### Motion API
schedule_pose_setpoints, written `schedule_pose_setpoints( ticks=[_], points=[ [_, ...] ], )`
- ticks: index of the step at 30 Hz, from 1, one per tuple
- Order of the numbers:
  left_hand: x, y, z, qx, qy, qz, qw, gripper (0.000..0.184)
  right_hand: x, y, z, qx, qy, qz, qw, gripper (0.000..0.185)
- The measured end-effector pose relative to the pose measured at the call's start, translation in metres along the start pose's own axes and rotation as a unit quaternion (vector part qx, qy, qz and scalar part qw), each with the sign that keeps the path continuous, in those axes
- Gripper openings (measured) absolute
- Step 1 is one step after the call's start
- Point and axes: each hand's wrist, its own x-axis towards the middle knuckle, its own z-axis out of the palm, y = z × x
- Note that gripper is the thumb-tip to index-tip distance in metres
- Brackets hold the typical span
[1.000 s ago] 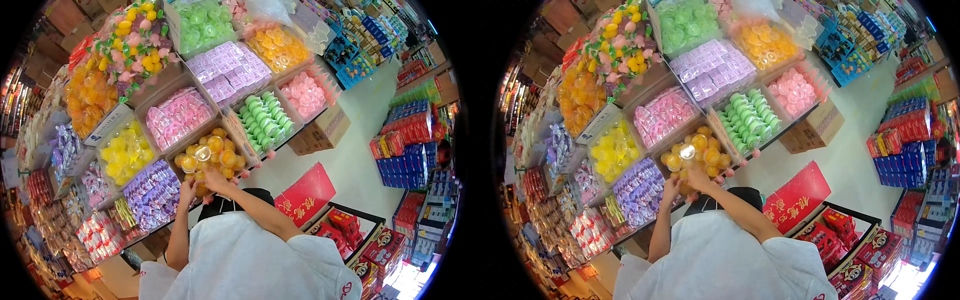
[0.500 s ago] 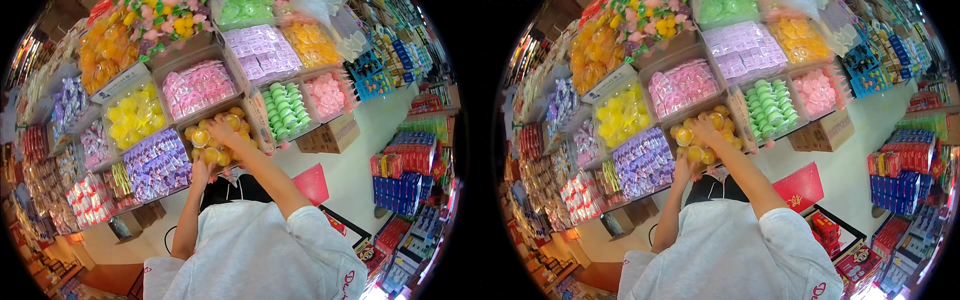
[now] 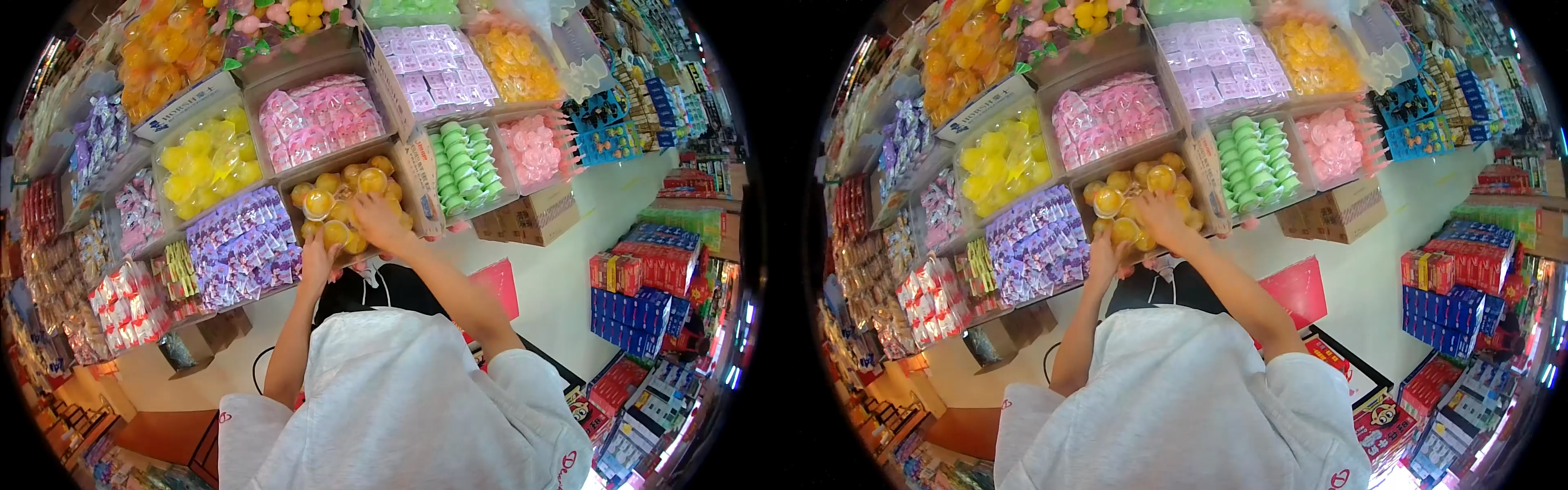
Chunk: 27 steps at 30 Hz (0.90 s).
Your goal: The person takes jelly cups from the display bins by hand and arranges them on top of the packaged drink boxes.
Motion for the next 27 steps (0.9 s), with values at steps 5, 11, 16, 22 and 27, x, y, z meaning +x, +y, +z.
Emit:
schedule_pose_setpoints(
  ticks=[5, 11, 16, 22, 27],
  points=[
    [0.0, -0.005, 0.0, 0.007, 0.0, 0.023, 1.0, 0.055, -0.01, 0.004, 0.04, -0.048, 0.023, -0.015, 0.998, 0.039],
    [0.005, -0.001, 0.001, 0.014, -0.033, -0.018, 0.999, 0.054, -0.013, -0.001, 0.04, -0.035, 0.02, -0.01, 0.999, 0.047],
    [0.018, -0.014, 0.0, 0.072, -0.053, -0.031, 0.995, 0.056, -0.01, -0.003, 0.045, -0.015, 0.03, 0.032, 0.999, 0.045],
    [0.021, -0.02, -0.001, -0.009, -0.075, -0.084, 0.994, 0.059, -0.016, 0.0, 0.05, -0.042, 0.045, 0.017, 0.998, 0.044],
    [0.011, 0.033, -0.014, 0.107, 0.038, 0.045, 0.992, 0.062, -0.038, 0.0, 0.009, -0.026, 0.1, 0.018, 0.994, 0.041]
  ],
)
